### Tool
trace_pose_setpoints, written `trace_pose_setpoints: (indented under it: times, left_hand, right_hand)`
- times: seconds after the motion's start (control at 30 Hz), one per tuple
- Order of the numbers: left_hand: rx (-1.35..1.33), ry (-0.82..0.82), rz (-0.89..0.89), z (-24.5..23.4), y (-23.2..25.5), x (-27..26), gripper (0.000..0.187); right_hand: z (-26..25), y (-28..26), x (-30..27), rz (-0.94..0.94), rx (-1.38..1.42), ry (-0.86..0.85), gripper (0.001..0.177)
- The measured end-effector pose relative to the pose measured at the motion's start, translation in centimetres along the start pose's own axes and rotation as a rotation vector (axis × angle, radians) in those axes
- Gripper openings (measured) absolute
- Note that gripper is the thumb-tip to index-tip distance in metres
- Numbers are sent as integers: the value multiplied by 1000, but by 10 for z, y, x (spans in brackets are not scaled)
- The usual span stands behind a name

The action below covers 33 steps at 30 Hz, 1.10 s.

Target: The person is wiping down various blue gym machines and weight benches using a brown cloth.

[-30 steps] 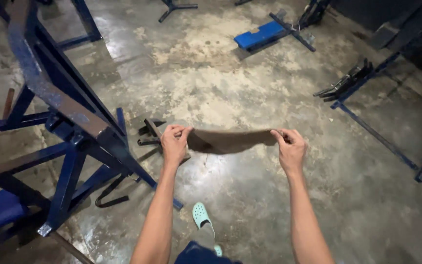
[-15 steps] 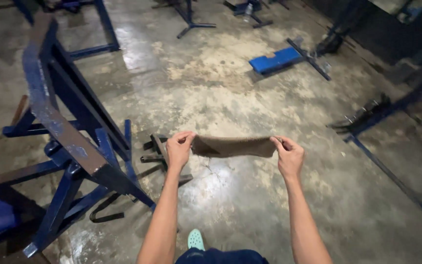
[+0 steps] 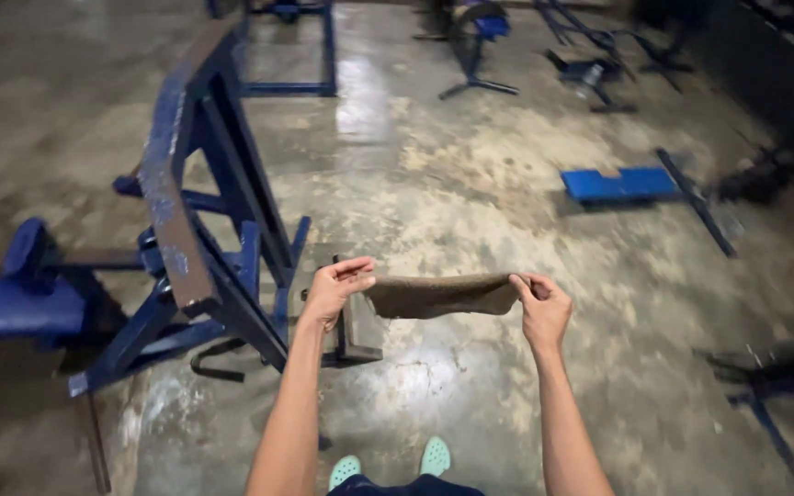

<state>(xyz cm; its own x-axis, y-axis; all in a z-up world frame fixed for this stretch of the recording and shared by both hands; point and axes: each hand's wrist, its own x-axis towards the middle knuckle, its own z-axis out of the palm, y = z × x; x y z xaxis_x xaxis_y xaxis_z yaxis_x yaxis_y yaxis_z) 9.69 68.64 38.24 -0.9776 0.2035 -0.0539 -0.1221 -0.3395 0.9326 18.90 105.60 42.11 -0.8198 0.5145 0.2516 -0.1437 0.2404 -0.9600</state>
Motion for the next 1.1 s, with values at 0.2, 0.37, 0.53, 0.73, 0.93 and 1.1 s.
trace_pose_setpoints:
  times: [0.2, 0.37, 0.53, 0.73, 0.93, 1.1]
  left_hand:
    - [312, 157, 49, 1, -47, 18, 44]
    - [598, 354, 113, 41, -16, -18, 40]
    - [846, 544, 259, 60, -3, -43, 32]
    - [983, 642, 377, 48, -2, -62, 14]
    - [530, 551, 307, 37, -10, -57, 20]
    - [304, 607, 252, 64, -3, -51, 24]
  right_hand:
    - [-7, 40, 60, -51, -20, -164, 21]
    - [-5, 20, 82, -22, -44, -278, 21]
    - [0, -3, 90, -73, -154, -356, 23]
    - [17, -8, 93, -432, -198, -405, 20]
    - [49, -19, 72, -173, -226, -334, 30]
    - [88, -18, 37, -248, -14, -349, 28]
